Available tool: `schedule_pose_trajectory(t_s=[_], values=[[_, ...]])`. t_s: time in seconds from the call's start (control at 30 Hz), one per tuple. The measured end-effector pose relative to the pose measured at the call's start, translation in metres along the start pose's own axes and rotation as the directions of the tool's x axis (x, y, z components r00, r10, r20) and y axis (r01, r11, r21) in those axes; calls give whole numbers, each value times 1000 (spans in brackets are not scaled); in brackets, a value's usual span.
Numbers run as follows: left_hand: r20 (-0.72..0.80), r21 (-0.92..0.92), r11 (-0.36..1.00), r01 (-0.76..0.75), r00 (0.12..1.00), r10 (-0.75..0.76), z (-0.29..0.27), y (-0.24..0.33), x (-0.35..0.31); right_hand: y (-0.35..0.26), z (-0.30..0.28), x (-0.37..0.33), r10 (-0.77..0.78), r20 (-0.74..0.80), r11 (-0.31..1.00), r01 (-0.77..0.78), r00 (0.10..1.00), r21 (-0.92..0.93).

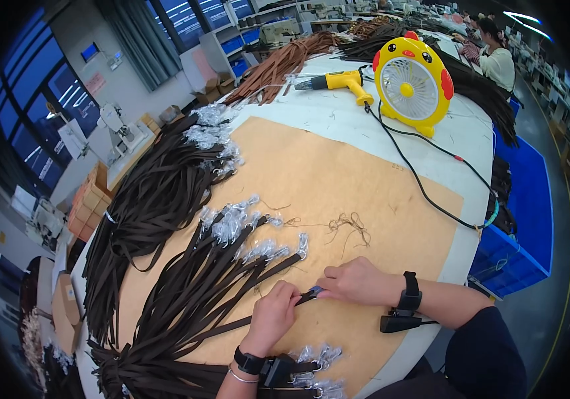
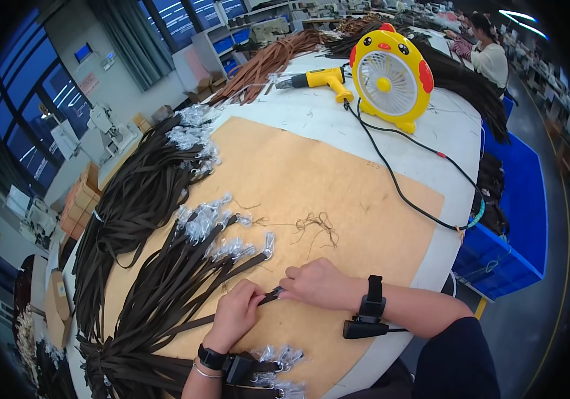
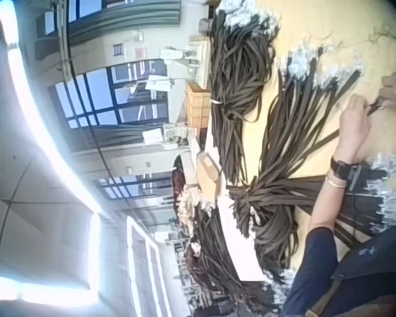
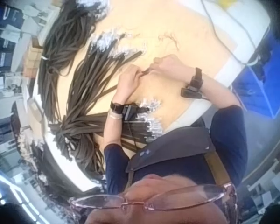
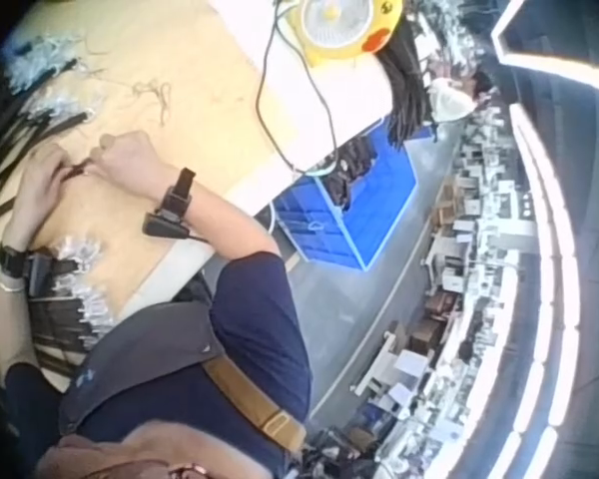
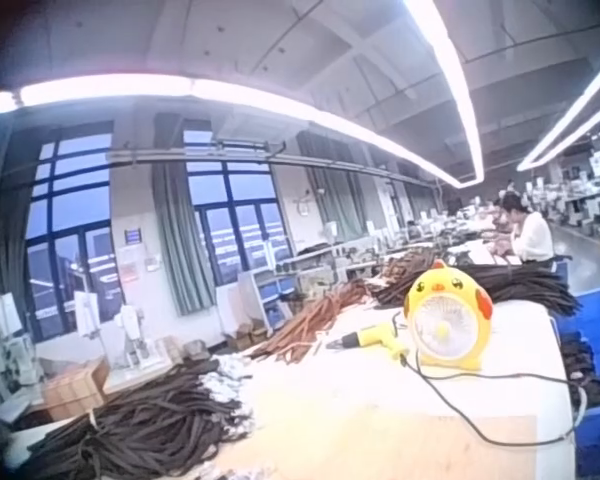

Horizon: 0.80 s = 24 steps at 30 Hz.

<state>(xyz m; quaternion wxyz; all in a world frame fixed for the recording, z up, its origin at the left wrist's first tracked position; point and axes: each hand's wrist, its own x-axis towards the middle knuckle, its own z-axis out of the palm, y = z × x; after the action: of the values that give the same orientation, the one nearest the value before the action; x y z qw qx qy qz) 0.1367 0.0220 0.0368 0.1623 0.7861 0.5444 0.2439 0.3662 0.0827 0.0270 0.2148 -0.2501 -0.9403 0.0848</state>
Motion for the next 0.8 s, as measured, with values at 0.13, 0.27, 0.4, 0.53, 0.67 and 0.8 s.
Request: schedule_pose_trajectory(t_s=[0.13, 0.27, 0.4, 0.53, 0.67, 0.8], values=[[-28, -59, 998, 3, 1000, -4, -3, 8, 4, 1, 0, 1, 7, 16, 1000, -7, 1000, 20], [28, 85, 991, -100, 995, 98, -4, 5, 3, 1, -2, 0, 6, 17, 1000, -6, 1000, 12], [-15, 112, 978, -176, 984, 179, 2, -3, 2, 3, -1, 0, -20, 9, 1000, 20, 1000, 12], [-58, 71, 980, -184, 980, 188, 5, -6, 2, -1, -1, 2, -45, 1, 999, 45, 999, -29], [-76, 3, 990, -138, 988, 138, 7, -6, 3, -4, -2, 4, -68, -4, 996, 67, 998, -60], [-78, -43, 998, -41, 996, 37, 9, -6, 3, 1, 2, 2, -79, -29, 996, 79, 996, -30]])
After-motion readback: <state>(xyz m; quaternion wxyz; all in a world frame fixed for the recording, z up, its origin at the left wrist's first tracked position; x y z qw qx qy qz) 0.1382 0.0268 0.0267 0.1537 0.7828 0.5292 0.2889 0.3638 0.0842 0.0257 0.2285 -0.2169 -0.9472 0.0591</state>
